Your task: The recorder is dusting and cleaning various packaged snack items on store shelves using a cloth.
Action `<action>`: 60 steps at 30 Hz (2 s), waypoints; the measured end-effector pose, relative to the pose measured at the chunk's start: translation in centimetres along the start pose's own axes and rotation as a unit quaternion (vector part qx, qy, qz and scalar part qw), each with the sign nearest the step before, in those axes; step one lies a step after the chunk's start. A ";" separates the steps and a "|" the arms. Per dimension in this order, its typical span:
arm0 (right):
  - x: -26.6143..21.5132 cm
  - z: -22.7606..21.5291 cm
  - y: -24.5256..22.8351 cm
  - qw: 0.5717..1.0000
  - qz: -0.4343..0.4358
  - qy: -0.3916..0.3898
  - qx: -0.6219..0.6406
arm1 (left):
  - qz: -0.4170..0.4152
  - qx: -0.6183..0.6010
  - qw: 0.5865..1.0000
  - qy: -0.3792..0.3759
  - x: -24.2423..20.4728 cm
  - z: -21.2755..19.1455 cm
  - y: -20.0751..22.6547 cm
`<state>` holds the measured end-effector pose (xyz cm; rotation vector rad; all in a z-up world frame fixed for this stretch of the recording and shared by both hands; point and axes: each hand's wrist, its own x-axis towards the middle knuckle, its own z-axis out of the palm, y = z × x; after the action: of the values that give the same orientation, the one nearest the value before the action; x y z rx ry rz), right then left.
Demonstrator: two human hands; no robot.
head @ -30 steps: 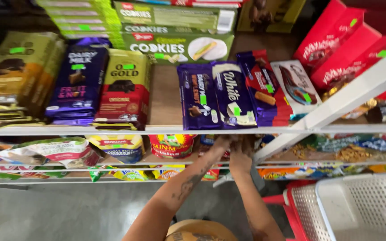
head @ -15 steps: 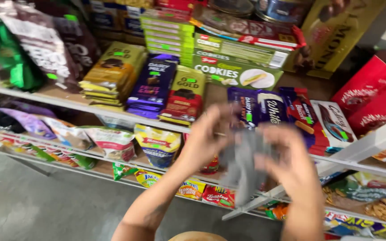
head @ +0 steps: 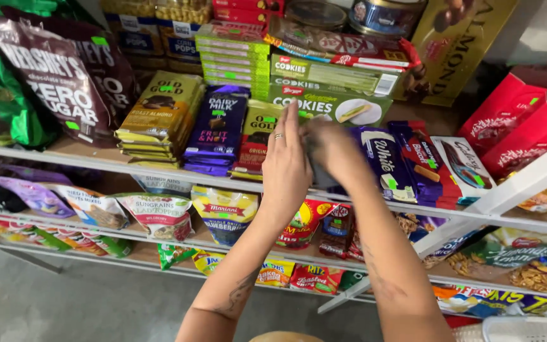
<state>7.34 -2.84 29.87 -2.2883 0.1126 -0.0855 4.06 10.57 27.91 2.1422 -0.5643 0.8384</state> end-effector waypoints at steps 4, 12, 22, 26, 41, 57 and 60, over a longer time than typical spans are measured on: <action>-5.3 -6.7 1.3 0.919 -0.144 0.186 -0.315 | -0.020 0.034 0.999 -0.012 -0.1 3.9 -1.4; -5.2 -6.3 8.2 0.905 -0.109 0.098 -0.400 | 0.017 0.185 0.954 -0.236 0.4 10.2 -3.5; -6.3 -6.4 7.1 0.925 -0.103 0.084 -0.356 | -0.004 0.132 0.910 -0.394 1.6 8.3 -2.5; -9.7 -7.3 0.5 0.963 -0.126 0.165 -0.174 | 0.056 0.267 0.935 -0.227 0.4 2.9 0.0; 10.3 4.5 6.8 0.848 -0.235 -0.144 -0.454 | -0.030 0.312 0.918 -0.243 0.3 -2.4 -1.6; 3.1 -7.2 5.3 0.946 -0.243 0.161 -0.145 | -0.069 -0.056 0.963 -0.255 6.3 3.9 -7.8; 5.2 -12.2 6.4 0.896 -0.190 0.372 0.152 | -0.226 -0.577 0.761 -0.190 11.3 6.2 -7.7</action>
<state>10.92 -16.72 33.24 -1.8226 0.0381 -1.1054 18.95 9.09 29.16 1.1417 -0.5134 -0.2625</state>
